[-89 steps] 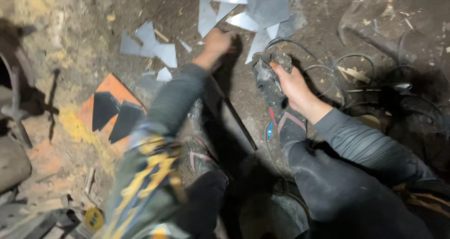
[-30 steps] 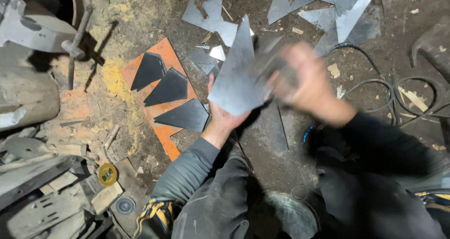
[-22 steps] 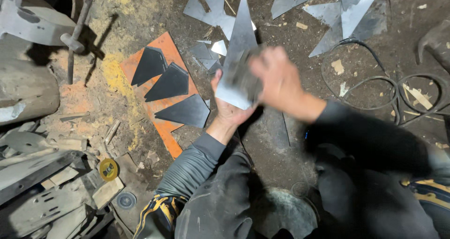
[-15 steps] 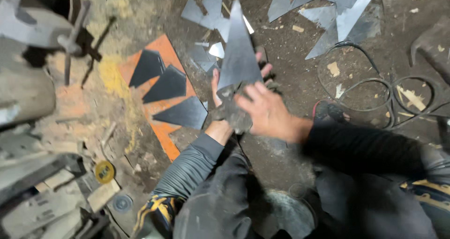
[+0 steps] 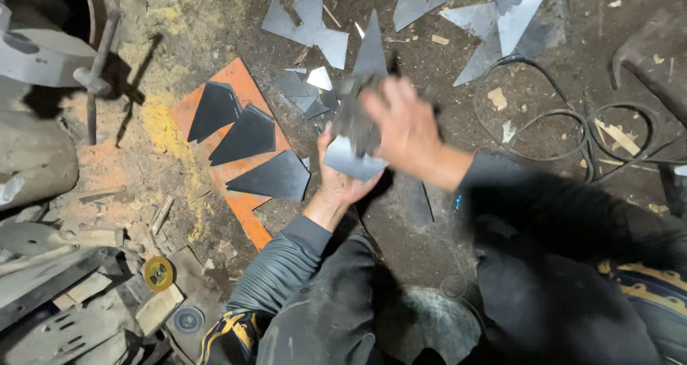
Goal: The person sits on the floor and repeatedly wipes triangular metal pieces with a dark cloth, then places them on an orange board. The person handles the pieces one at a time, wiping both sides before stacking them.
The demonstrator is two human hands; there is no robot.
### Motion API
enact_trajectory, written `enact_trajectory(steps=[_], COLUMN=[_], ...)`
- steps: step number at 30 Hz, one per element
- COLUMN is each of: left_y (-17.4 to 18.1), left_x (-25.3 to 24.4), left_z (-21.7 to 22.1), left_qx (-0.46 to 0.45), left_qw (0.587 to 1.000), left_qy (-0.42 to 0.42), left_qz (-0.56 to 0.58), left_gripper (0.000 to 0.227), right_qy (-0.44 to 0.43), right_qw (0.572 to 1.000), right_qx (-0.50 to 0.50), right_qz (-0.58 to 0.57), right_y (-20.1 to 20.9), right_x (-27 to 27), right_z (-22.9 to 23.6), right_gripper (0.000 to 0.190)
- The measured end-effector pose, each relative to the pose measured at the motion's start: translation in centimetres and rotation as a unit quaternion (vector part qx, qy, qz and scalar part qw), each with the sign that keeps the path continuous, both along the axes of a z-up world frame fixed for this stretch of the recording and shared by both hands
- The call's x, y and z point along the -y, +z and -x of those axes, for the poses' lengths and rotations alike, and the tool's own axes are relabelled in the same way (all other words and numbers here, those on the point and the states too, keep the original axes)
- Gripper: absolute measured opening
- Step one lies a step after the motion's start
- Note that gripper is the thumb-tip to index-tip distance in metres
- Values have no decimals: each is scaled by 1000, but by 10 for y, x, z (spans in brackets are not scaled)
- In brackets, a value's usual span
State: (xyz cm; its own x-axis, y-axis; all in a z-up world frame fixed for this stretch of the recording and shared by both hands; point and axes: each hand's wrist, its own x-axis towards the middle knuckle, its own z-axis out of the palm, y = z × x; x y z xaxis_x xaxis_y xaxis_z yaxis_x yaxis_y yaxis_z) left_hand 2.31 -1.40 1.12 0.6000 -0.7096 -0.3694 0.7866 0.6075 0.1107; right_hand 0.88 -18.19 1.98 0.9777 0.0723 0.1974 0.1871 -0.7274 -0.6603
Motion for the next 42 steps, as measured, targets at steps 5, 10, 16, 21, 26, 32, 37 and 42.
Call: enact_trajectory(steps=[5,10,16,21,26,32,37,42], left_y=[-2,0,22,45,11,-53,-48,-7], left_x=[2,3,-2,0,-20,-21,1,15], left_z=[14,23,26,15,-20,-32,1,11], left_qx=[80,-107,47,4,170,408,-44,79], left_qw=[993,991,988,993,973,801,985,980], left_qy=[-51,-60,-148,-115,-105,-130,58,169], left_qz=[-70,-58,-22,26,-113,-419,-154,-76], left_gripper=[81,84,92,94,92,72,66,61], right_qy=[-127,-21,-162,-221,-196,-136,-83,-36], right_qw=[991,998,985,695,432,397,914,982], right_qx=[36,19,-33,-282,-458,-450,-142,-67], right_qz=[-28,57,-55,-623,-752,-788,-372,-175], right_y=[-2,21,-40,-70,-98,-67,-9,28], right_x=[29,11,53,94,50,34,-8,-28], right_z=[-33,2,-31,-45,17,12,5,14], right_gripper=[48,50,32,32,40,46,47,63])
